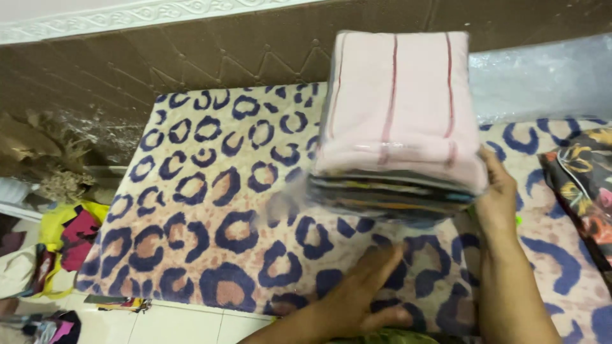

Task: Wrapping a stack of folded clothes in plastic film and securing it with tape

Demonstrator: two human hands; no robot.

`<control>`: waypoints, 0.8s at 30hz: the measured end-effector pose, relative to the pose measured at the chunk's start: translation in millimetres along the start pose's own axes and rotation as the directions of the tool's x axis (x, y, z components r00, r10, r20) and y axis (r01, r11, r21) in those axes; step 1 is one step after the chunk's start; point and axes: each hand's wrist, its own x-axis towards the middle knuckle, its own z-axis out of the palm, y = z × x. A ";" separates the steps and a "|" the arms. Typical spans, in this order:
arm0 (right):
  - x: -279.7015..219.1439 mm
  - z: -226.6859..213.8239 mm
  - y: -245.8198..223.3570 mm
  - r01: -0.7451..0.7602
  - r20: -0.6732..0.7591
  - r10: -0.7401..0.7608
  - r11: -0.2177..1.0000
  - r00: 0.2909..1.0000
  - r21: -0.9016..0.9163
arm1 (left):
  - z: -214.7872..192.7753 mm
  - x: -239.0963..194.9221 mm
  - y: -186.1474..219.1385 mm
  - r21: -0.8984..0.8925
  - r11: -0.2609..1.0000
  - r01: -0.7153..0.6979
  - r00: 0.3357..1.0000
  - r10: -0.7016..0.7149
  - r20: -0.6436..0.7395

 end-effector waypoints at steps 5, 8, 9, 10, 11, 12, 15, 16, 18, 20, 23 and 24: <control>-54.3 -11.1 -59.8 0.215 -0.239 -0.206 0.977 0.949 0.013 | -65.4 -2.3 20.1 0.844 0.254 0.473 0.387 0.801 -0.457; -97.3 7.0 -79.9 0.112 -0.216 -0.109 0.994 0.970 0.005 | -128.4 -15.0 56.3 0.732 0.598 0.326 0.823 0.202 -0.531; -106.4 12.9 -64.9 0.116 -0.214 -0.113 0.993 0.970 0.003 | -132.3 -16.4 53.2 0.731 0.600 0.326 0.820 0.205 -0.534; -115.2 18.5 -49.5 -0.055 -0.187 0.052 0.998 0.981 -0.008 | -135.9 -17.6 49.8 0.800 0.558 0.222 0.836 0.314 -0.451; -126.3 23.9 -33.4 -0.228 -0.165 0.221 0.973 0.961 -0.023 | -139.0 -19.6 46.1 0.857 0.502 0.115 0.839 0.413 -0.355; -124.8 29.4 -34.0 -0.228 -0.166 0.221 0.973 0.961 -0.024 | -133.7 -21.0 48.1 0.856 0.504 0.114 0.839 0.414 -0.355; -122.7 37.8 -21.8 0.074 -0.011 -0.073 0.990 0.997 0.122 | -109.7 -29.7 50.1 0.835 0.547 -0.051 0.870 0.435 -0.232; -119.4 36.7 -8.6 -0.076 -0.030 0.078 0.996 0.997 0.051 | -99.4 -32.7 49.2 0.868 0.496 -0.037 0.867 0.447 -0.219; -104.2 33.3 18.4 -0.220 -0.055 0.219 0.975 0.974 -0.017 | -78.2 -36.0 51.5 0.898 0.440 -0.018 0.863 0.460 -0.208; -80.7 26.4 45.6 0.065 -0.101 -0.084 0.982 0.991 -0.175 | -55.9 -34.8 57.6 0.854 0.444 -0.271 0.885 0.464 0.040; -12.2 24.5 59.6 0.158 -0.060 -0.164 0.984 0.985 -0.086 | 5.6 -1.8 47.4 0.851 0.381 -0.363 0.789 0.611 0.063; -8.6 16.5 58.5 0.159 -0.058 -0.164 0.984 0.985 -0.085 | 21.4 13.2 48.7 0.851 0.381 -0.361 0.789 0.611 0.061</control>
